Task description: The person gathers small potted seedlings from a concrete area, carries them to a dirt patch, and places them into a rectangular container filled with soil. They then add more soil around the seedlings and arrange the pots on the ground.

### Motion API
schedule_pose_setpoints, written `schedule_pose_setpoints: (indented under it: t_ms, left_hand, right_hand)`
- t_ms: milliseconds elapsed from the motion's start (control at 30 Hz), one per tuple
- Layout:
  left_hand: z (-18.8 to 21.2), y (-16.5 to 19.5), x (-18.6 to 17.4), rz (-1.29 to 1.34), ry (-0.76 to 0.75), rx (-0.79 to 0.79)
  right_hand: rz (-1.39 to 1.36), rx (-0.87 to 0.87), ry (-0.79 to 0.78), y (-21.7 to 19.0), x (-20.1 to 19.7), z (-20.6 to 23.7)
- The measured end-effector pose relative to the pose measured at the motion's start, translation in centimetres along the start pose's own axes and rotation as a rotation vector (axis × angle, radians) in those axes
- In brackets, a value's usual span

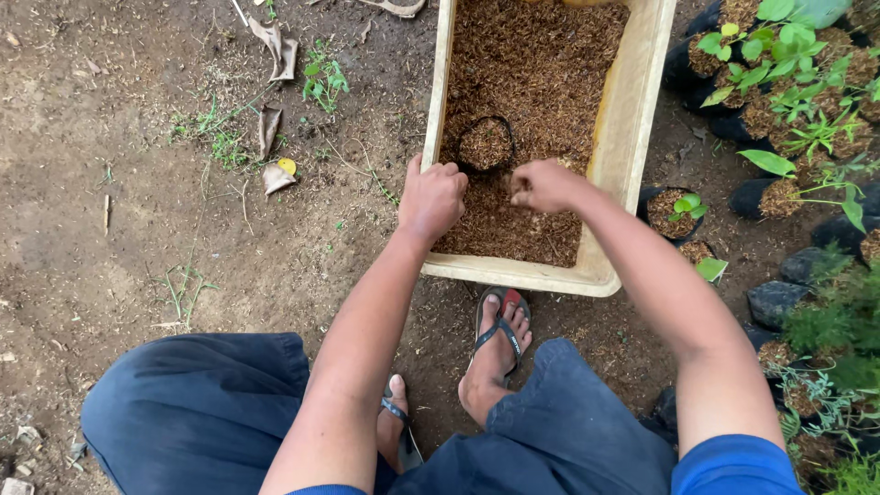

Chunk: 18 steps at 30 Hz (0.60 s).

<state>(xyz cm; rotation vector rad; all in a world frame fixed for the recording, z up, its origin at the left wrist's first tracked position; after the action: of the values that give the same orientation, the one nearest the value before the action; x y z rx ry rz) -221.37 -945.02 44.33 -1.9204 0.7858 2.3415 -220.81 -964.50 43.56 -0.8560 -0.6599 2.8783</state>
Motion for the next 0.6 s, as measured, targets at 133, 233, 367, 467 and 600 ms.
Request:
schedule_pose_setpoints:
  t_ms: [133, 233, 367, 467, 600]
  left_hand:
    - [0.1, 0.1, -0.2, 0.012, -0.019, -0.009]
    - [0.2, 0.2, -0.3, 0.010, -0.006, -0.001]
    - [0.1, 0.1, -0.2, 0.006, -0.001, -0.004]
    - [0.1, 0.2, -0.3, 0.069, 0.038, 0.009]
    - [0.1, 0.1, -0.1, 0.018, 0.012, -0.011]
  right_hand:
    - [-0.155, 0.002, 0.248, -1.2, -3.4, 1.9]
    - [-0.077, -0.166, 0.452, -2.3, -4.5, 1.7]
    - [0.118, -0.207, 0.442, -2.1, -3.5, 0.0]
    - [0.274, -0.248, 0.433, -1.9, -2.5, -0.7]
    - [0.411, -0.095, 0.244, -1.0, -1.8, -0.9]
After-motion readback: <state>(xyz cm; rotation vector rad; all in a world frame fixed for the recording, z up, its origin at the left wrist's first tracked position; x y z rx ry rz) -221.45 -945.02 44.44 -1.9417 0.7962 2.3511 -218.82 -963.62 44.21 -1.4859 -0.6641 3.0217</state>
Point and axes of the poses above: each hand's wrist, its own z-axis away from the middle knuckle, its own x-axis out of the palm, y = z × x, the point moved 4 cm from there along -z, towards the middle knuckle, and after that the axes turned 9 degrees about -x, right-handed, at the moved point
